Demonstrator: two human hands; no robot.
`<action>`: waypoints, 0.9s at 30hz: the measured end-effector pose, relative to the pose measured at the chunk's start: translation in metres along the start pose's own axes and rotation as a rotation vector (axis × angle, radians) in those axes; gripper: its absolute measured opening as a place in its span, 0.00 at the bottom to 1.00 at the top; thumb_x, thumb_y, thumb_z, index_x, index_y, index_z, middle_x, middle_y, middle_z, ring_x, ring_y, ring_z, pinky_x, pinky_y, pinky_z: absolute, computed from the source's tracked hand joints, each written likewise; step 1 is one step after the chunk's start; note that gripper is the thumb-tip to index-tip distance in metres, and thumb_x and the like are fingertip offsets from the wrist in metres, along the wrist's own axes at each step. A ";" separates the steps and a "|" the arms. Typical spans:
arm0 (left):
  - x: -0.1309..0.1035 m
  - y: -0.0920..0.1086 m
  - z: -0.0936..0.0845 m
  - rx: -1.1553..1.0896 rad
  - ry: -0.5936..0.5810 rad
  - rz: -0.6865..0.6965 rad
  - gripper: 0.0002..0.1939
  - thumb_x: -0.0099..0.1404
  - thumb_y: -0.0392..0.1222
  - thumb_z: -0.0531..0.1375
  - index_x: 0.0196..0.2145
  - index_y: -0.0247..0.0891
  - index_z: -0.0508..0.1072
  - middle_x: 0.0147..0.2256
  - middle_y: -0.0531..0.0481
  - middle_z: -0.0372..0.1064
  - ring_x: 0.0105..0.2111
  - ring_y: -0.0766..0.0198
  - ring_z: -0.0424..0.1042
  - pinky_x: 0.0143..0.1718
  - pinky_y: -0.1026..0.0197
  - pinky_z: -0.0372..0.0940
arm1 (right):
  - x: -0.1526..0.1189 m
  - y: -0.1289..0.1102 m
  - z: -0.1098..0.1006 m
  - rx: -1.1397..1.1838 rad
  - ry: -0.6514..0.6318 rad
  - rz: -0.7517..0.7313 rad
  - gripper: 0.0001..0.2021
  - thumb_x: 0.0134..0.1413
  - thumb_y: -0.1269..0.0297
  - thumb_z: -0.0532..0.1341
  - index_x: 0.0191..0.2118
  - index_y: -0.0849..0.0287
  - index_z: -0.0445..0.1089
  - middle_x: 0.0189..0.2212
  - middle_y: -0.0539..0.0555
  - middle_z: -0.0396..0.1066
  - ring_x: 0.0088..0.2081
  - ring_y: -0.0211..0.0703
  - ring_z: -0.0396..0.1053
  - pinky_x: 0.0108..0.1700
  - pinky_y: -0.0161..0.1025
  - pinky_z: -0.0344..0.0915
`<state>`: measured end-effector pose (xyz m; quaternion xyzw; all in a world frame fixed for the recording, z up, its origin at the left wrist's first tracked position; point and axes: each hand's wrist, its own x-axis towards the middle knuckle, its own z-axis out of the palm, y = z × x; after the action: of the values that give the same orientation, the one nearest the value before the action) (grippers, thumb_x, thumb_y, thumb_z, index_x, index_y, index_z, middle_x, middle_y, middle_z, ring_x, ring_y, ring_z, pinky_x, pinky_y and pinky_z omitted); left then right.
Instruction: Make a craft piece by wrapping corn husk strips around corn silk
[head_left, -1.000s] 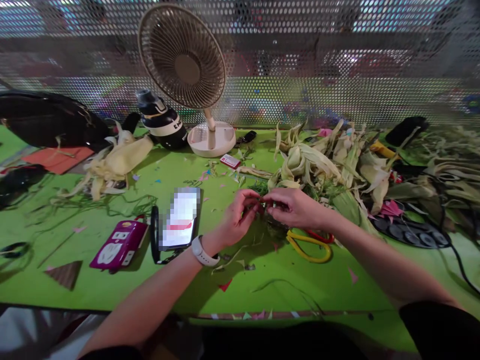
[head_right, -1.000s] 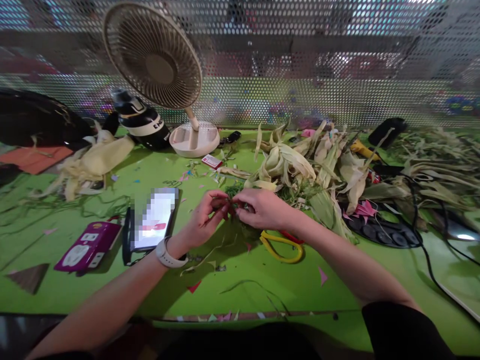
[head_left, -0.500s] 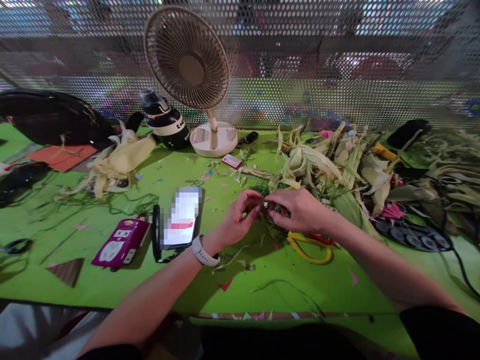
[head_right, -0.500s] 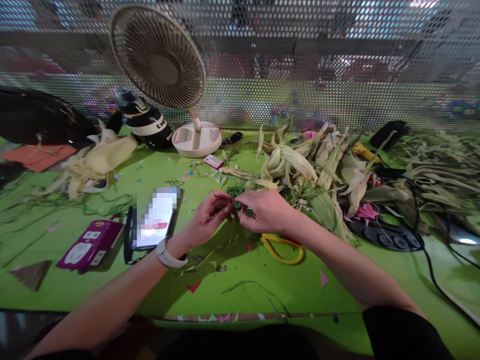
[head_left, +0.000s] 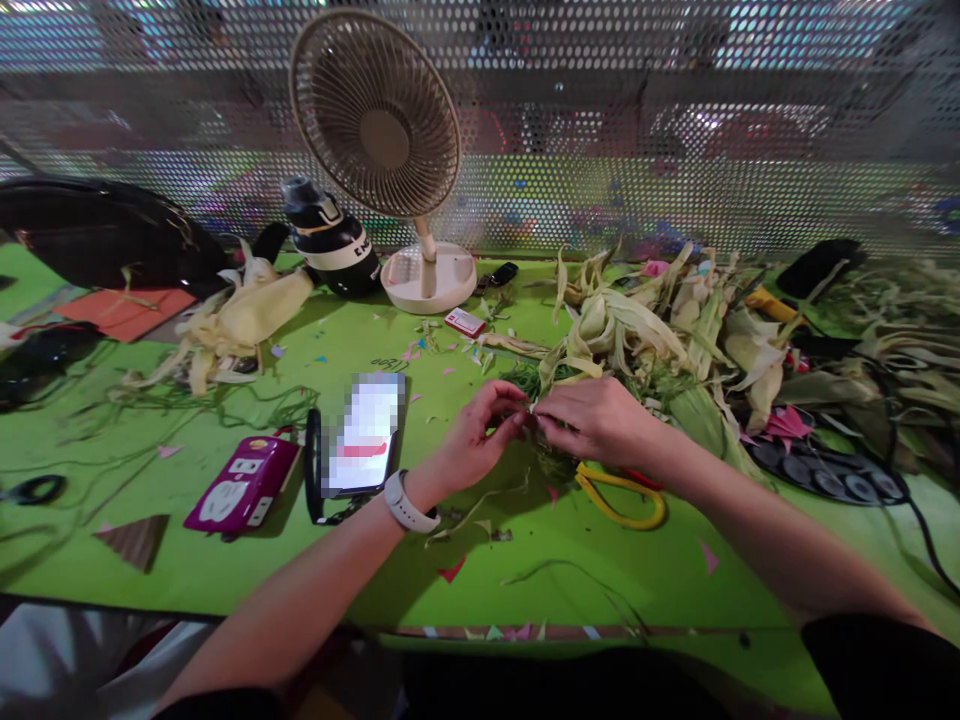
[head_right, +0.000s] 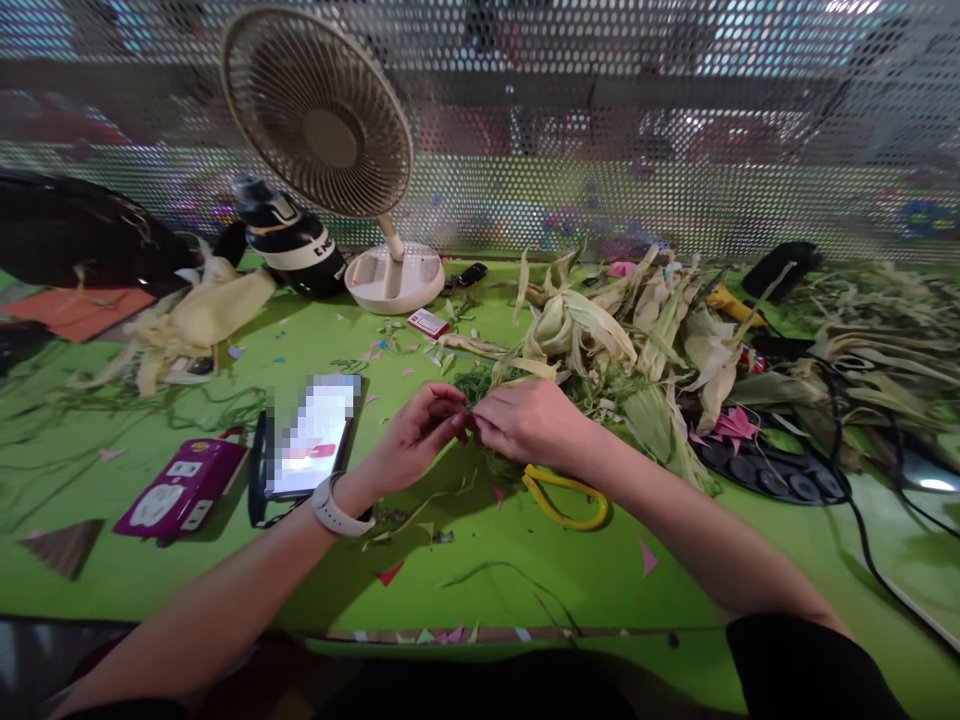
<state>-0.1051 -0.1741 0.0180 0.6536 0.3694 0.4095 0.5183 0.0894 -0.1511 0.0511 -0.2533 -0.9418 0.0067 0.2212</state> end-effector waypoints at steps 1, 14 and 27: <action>0.000 0.000 0.000 -0.014 -0.001 -0.008 0.09 0.64 0.42 0.57 0.41 0.37 0.62 0.33 0.50 0.67 0.32 0.67 0.69 0.36 0.63 0.66 | 0.000 0.001 0.000 -0.001 0.000 0.012 0.11 0.57 0.70 0.52 0.30 0.62 0.71 0.23 0.52 0.71 0.25 0.37 0.64 0.29 0.35 0.54; 0.000 -0.001 -0.001 -0.014 -0.015 -0.002 0.10 0.64 0.42 0.58 0.40 0.37 0.62 0.36 0.48 0.68 0.36 0.66 0.70 0.38 0.63 0.66 | 0.000 -0.002 -0.003 0.011 -0.094 0.027 0.10 0.57 0.69 0.54 0.33 0.62 0.72 0.25 0.53 0.73 0.25 0.37 0.65 0.28 0.36 0.53; -0.001 -0.002 -0.001 0.018 -0.002 0.005 0.09 0.63 0.40 0.58 0.40 0.37 0.63 0.36 0.48 0.68 0.36 0.66 0.70 0.38 0.62 0.66 | -0.001 -0.003 -0.003 -0.024 -0.094 0.034 0.09 0.55 0.69 0.54 0.30 0.62 0.71 0.24 0.52 0.73 0.23 0.36 0.63 0.26 0.36 0.48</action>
<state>-0.1060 -0.1738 0.0156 0.6593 0.3711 0.4069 0.5119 0.0899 -0.1543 0.0542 -0.2712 -0.9467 0.0111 0.1735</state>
